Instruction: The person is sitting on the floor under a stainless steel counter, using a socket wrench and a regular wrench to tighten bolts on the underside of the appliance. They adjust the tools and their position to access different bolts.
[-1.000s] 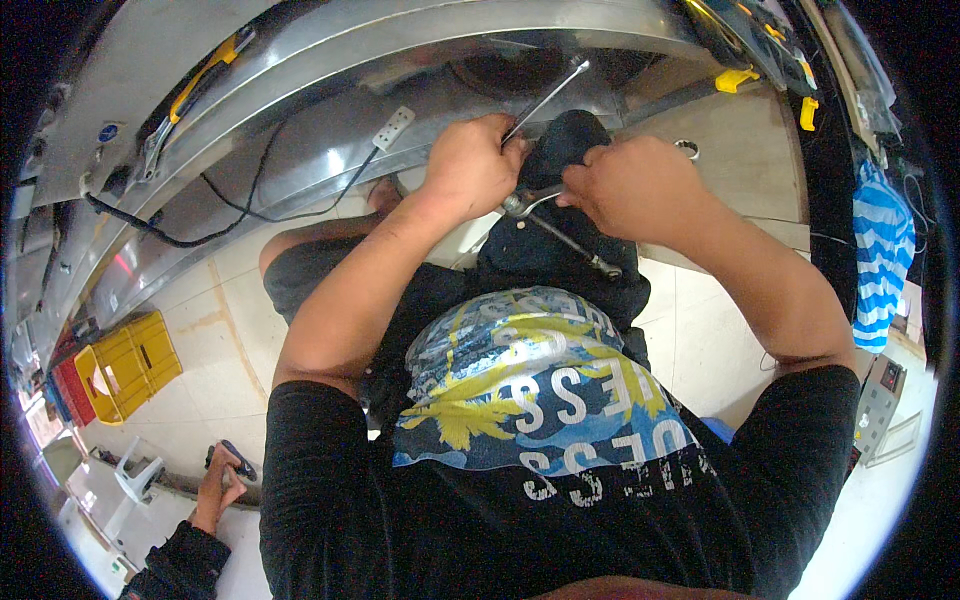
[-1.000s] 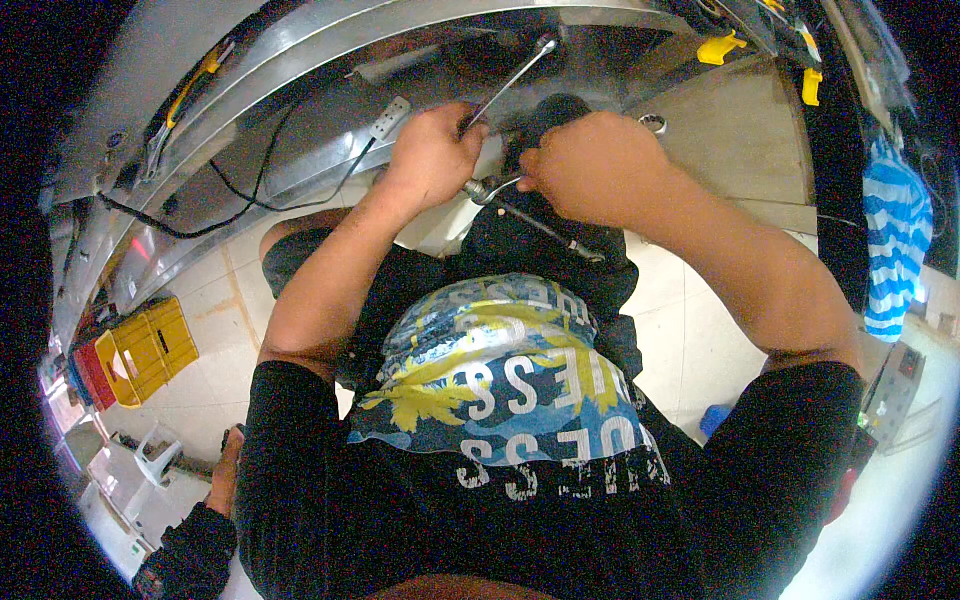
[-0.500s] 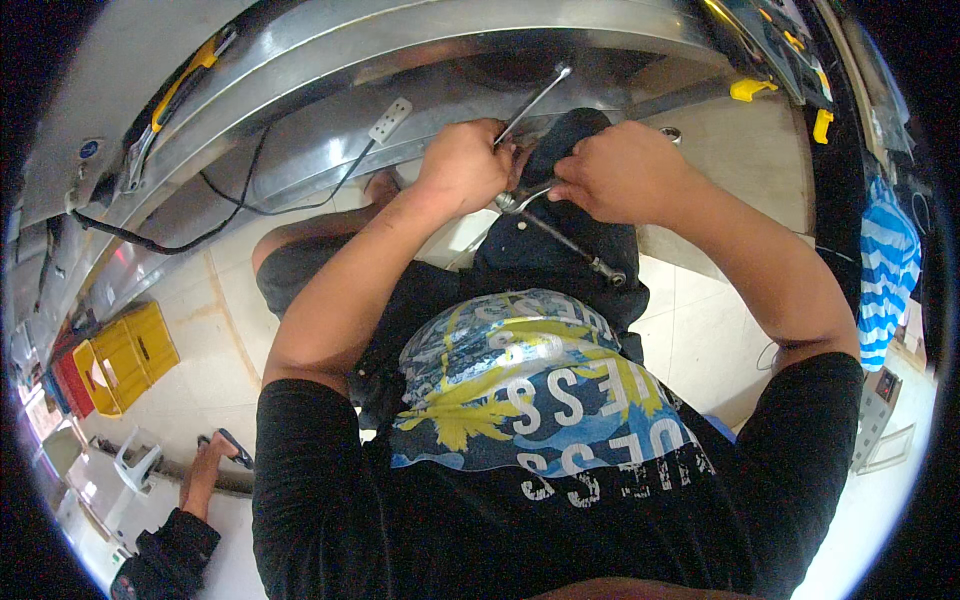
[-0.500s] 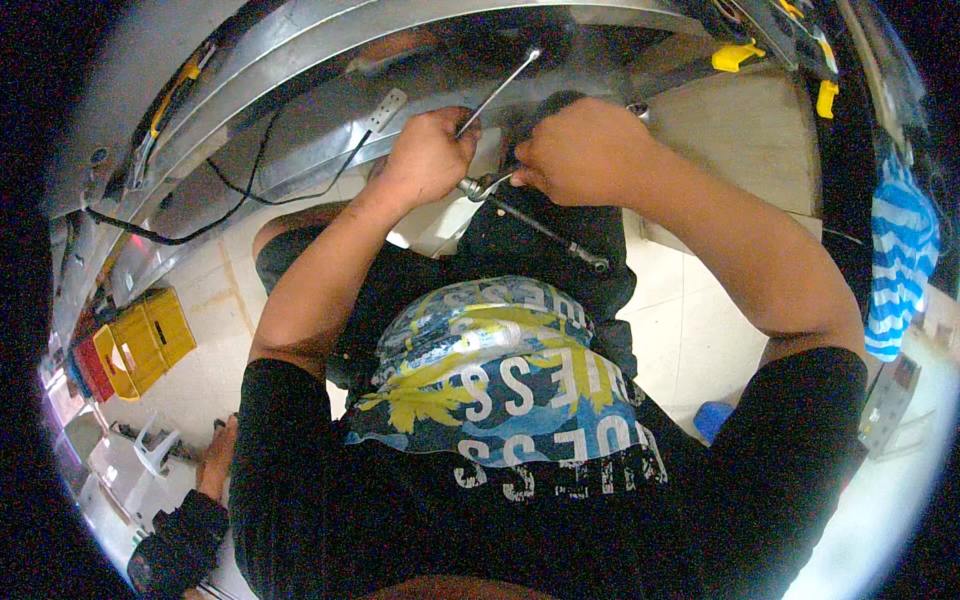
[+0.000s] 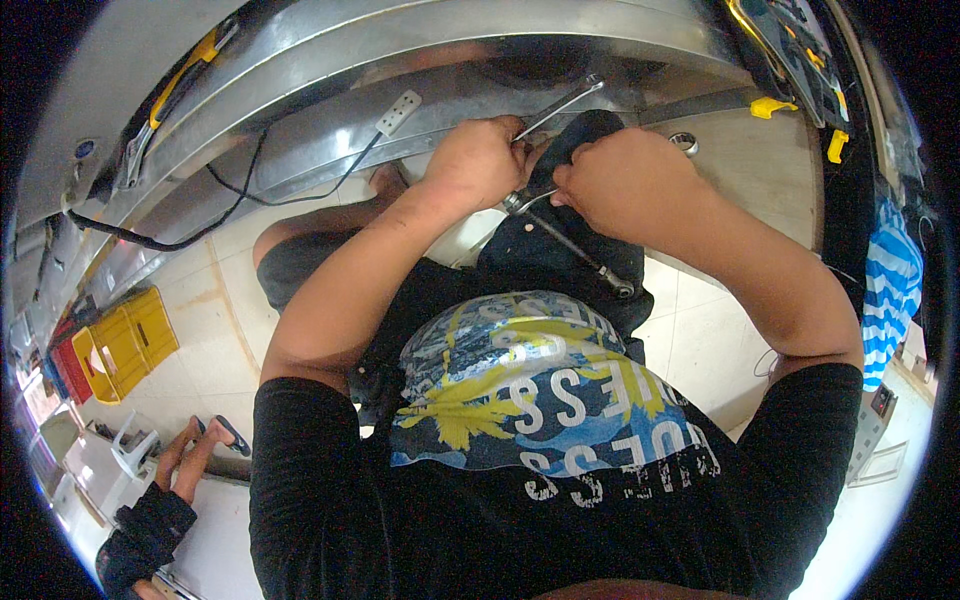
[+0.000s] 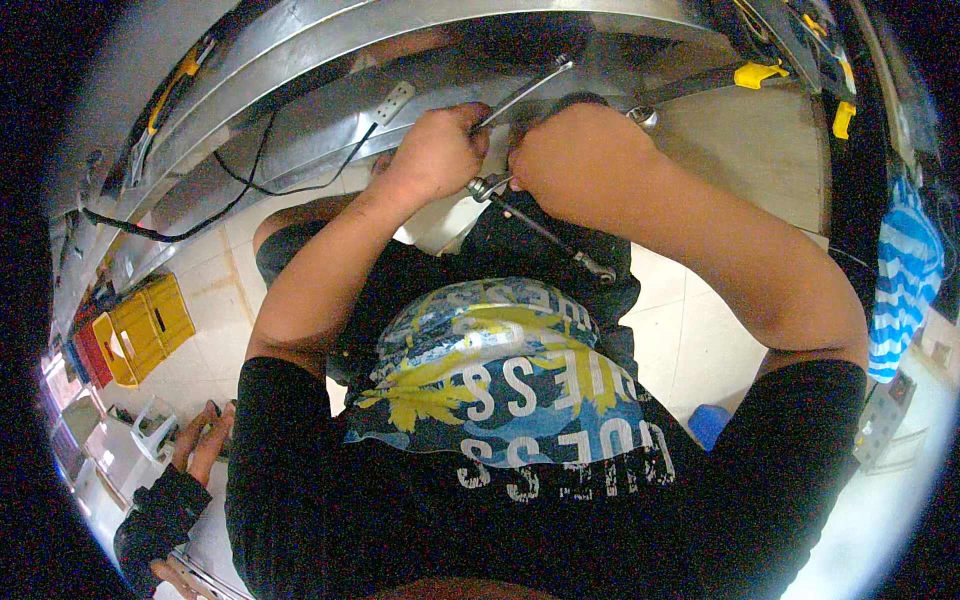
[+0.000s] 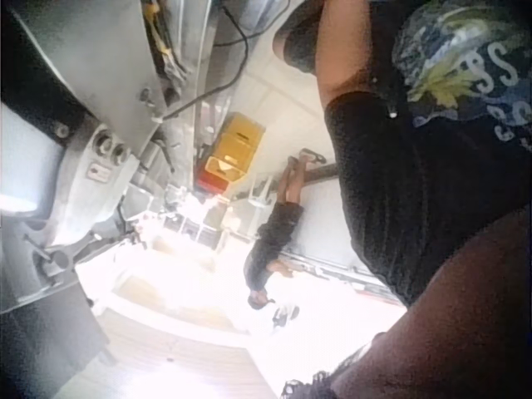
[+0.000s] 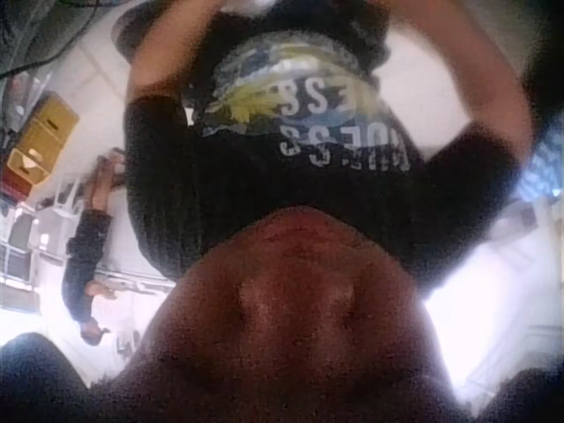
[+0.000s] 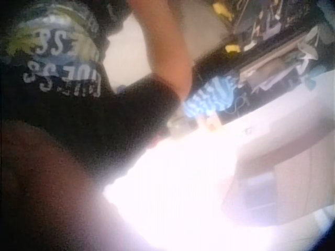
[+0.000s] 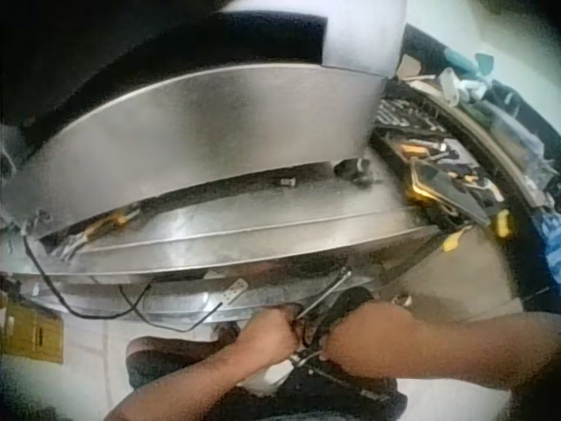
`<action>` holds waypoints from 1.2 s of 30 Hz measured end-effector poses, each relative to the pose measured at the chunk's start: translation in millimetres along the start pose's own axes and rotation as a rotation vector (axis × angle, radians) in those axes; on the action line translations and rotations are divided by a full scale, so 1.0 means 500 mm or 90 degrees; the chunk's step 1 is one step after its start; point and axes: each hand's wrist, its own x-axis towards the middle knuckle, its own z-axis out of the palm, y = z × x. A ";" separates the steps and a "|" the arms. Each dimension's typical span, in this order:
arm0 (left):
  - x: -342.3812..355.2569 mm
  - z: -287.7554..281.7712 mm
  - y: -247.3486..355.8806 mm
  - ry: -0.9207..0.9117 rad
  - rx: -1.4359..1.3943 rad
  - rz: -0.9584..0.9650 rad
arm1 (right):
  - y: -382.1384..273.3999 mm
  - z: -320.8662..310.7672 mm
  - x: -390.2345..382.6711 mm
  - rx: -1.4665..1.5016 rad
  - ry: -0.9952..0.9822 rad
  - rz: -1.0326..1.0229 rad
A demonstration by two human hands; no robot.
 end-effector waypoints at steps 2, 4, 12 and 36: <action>0.002 0.006 -0.008 -0.002 0.003 -0.006 | 0.001 0.003 0.001 -0.012 0.007 -0.009; -0.004 0.002 -0.015 -0.028 -0.030 -0.016 | 0.002 0.001 0.000 -0.005 0.015 -0.010; -0.029 0.022 -0.050 -0.108 -0.065 -0.062 | 0.007 0.037 0.027 0.010 -0.031 -0.012; -0.088 0.067 -0.095 -0.058 -0.150 -0.141 | 0.004 0.166 -0.041 0.447 0.142 0.175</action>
